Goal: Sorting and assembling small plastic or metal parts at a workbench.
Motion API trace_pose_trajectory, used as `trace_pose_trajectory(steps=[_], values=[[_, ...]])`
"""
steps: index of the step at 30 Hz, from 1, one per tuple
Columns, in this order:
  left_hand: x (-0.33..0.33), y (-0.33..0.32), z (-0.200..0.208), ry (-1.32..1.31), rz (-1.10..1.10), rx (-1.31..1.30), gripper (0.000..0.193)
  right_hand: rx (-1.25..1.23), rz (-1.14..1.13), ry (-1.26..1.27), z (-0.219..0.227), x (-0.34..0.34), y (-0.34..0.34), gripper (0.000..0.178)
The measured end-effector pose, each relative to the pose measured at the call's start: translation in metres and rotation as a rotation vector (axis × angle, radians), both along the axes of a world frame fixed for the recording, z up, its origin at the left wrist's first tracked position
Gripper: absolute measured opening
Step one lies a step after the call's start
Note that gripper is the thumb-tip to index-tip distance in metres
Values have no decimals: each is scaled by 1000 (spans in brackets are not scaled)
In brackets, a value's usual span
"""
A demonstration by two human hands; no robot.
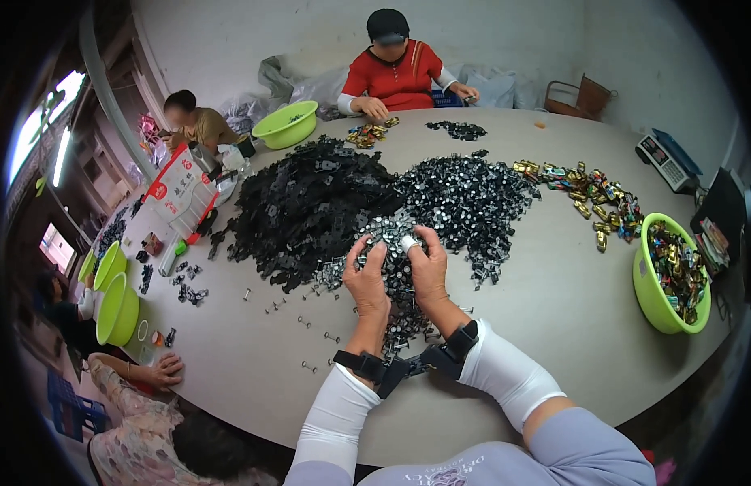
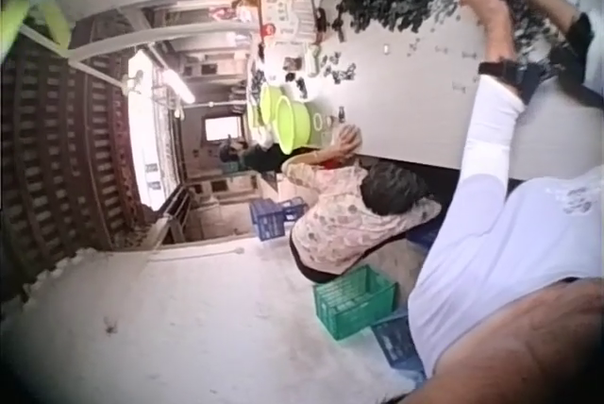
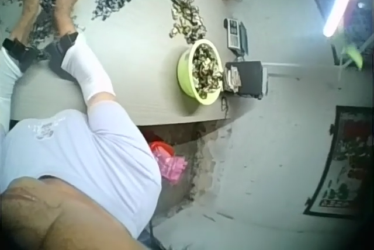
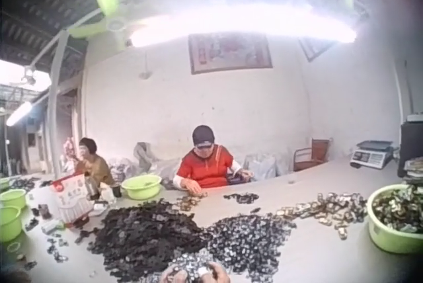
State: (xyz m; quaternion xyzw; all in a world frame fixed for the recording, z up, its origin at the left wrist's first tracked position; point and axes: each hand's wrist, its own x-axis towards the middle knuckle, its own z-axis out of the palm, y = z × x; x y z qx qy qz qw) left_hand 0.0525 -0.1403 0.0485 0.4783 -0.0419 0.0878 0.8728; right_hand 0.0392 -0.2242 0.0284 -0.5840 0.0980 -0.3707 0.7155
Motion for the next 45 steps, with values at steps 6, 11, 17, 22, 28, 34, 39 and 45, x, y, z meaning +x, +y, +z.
trace_pose_trajectory(steps=[6, 11, 17, 22, 28, 34, 39, 45], values=[[6, -10, 22, -9, -4, -25, 28, 41, 17, -38, 19, 9, -7, 26], [21, -17, 42, -68, 2, -40, 27, -13, -38, -70, 34, 28, -14, 26], [39, -20, 57, -103, 7, -45, 26, 30, 18, -99, 55, 41, -14, 29], [49, -25, 60, -107, 16, -36, 26, 43, -17, -103, 50, 58, -18, 27], [72, -31, 51, -68, -26, -54, 26, -8, -54, -65, 43, 76, -27, 29], [155, -69, 56, -180, -92, -84, 28, -86, -158, -190, 57, 149, -64, 31], [259, -122, 37, -116, -167, -134, 28, -65, -175, -92, 31, 259, -129, 36], [375, -165, -19, 45, -586, -141, 30, 117, 151, 16, -8, 357, -203, 38]])
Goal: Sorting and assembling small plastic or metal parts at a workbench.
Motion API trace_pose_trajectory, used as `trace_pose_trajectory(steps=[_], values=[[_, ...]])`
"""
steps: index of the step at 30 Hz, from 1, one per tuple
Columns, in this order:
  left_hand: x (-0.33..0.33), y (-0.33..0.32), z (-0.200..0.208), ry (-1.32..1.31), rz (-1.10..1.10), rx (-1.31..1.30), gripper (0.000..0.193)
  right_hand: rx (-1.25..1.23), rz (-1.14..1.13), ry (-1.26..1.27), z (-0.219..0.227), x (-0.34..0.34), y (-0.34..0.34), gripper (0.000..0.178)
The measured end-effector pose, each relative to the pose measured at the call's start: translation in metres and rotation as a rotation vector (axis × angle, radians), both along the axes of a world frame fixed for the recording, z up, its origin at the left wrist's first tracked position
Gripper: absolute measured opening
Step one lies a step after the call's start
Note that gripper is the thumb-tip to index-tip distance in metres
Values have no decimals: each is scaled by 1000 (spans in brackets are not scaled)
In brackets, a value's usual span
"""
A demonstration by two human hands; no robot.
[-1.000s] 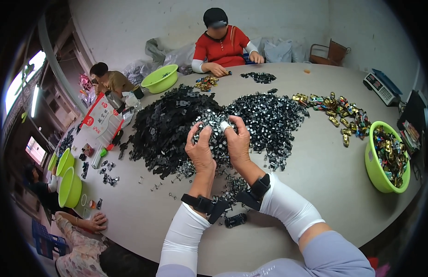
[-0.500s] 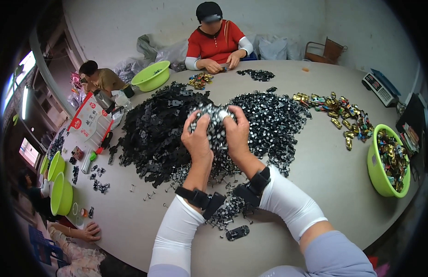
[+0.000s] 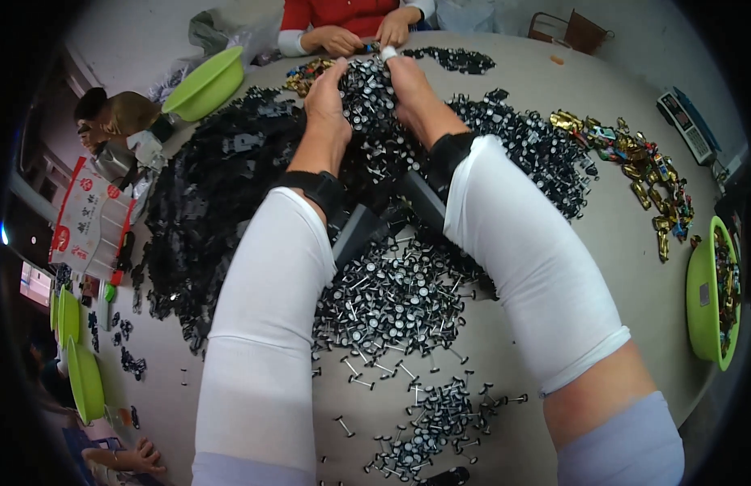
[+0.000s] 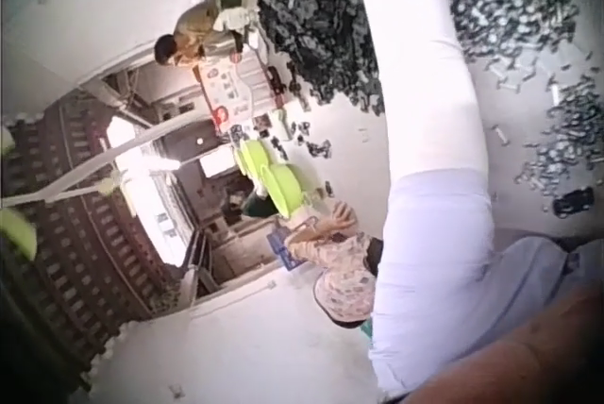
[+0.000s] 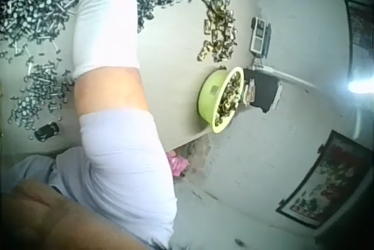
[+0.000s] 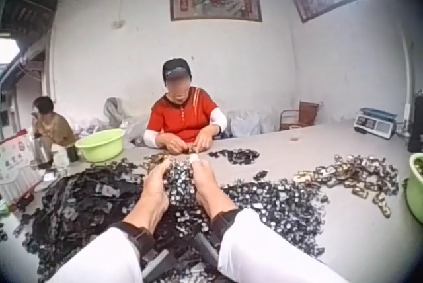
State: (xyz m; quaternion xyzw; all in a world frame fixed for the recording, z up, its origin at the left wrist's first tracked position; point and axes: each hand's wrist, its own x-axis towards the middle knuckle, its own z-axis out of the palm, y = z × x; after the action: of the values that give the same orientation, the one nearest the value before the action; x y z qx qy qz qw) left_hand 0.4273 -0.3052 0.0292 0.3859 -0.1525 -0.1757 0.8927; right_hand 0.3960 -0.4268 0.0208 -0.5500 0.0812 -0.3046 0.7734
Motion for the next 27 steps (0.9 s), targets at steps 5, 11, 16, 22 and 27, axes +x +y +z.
trace_pose_trajectory(steps=[5, 11, 16, 22, 27], values=[[-23, 36, 2, -52, -88, 298, 58, -58, 90, 221, 28, -55, 25, 64], [-63, 67, 40, -189, -144, 414, 91, -388, 36, 220, 53, -92, 34, 58], [-134, 102, 82, -216, 25, 582, 52, -737, 140, 334, 74, -151, 4, 40], [-289, 214, 105, -384, -19, 688, 29, -683, 503, 178, 93, -304, 58, 24], [-412, 318, 45, -620, 307, 1155, 42, -1032, 476, 158, 41, -425, 105, 28]])
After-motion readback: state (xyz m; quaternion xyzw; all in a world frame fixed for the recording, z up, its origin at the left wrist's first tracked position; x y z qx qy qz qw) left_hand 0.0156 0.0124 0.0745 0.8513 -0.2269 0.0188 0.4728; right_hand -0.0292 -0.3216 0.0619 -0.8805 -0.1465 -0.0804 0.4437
